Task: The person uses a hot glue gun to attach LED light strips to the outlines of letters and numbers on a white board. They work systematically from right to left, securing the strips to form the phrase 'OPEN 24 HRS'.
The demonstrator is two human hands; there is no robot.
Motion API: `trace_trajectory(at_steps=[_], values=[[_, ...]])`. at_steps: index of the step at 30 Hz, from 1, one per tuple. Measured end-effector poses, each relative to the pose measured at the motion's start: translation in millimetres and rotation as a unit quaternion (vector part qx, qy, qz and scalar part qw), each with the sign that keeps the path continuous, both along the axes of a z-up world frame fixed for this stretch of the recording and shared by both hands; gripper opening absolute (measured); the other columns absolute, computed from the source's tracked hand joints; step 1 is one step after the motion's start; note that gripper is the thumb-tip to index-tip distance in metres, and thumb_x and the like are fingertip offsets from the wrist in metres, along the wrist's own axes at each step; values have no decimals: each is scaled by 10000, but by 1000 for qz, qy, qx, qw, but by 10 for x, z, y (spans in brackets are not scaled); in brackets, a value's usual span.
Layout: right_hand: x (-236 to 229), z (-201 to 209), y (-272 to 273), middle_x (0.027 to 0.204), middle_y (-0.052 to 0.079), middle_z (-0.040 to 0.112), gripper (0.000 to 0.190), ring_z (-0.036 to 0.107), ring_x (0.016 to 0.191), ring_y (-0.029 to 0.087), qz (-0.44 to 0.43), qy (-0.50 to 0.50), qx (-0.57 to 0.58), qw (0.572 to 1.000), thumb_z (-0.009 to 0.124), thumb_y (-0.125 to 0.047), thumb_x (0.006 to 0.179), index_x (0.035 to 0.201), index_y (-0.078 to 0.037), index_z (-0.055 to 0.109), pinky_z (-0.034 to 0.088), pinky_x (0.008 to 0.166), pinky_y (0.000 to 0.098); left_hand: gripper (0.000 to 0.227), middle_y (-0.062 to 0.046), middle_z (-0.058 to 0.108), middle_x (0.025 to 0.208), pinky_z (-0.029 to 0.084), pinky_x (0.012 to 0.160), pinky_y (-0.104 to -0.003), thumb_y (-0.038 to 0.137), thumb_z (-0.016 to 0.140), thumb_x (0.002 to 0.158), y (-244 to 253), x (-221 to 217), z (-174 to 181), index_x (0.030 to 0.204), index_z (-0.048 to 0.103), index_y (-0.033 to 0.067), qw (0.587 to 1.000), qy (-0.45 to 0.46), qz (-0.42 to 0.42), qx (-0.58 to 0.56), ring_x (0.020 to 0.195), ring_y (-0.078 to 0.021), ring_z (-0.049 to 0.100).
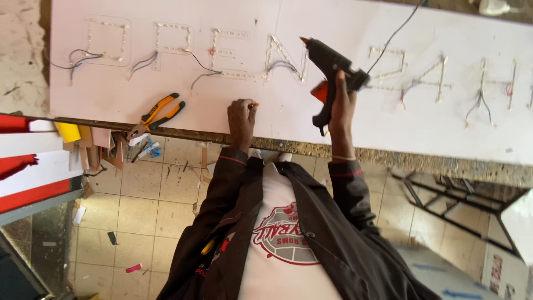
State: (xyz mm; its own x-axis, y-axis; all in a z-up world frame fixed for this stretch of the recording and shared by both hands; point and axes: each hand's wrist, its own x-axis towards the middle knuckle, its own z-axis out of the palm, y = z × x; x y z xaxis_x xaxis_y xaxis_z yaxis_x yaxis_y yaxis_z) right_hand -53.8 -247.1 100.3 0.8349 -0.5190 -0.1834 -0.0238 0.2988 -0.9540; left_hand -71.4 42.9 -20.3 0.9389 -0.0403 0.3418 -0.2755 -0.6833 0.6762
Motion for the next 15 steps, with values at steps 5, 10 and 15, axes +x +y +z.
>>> trace_trajectory(at_steps=[5,10,15], values=[[-219,414,72,983,247,801,414,876,884,349,74,-20,129,989,717,-386,1121,1234,8,661,767,932,550,163,-38,730,1036,545,956,-475,300,649,1197,-11,67,-186,1274,714,171,998,16,32,-56,956,-290,711],[-332,646,368,1156,307,818,446,878,1049,400,141,-56,180,972,706,-334,1116,1309,66,665,730,1048,577,193,-167,744,1064,592,973,-520,158,552,1210,64,121,-48,1340,692,129,994,43,54,-83,1021,-415,767],[-372,972,673,1071,282,823,362,875,989,373,131,-93,47,986,733,-260,1120,1305,49,695,727,984,507,211,-194,730,1054,626,935,-515,71,583,1177,485,487,218,1357,692,63,992,98,64,41,1027,-405,790]])
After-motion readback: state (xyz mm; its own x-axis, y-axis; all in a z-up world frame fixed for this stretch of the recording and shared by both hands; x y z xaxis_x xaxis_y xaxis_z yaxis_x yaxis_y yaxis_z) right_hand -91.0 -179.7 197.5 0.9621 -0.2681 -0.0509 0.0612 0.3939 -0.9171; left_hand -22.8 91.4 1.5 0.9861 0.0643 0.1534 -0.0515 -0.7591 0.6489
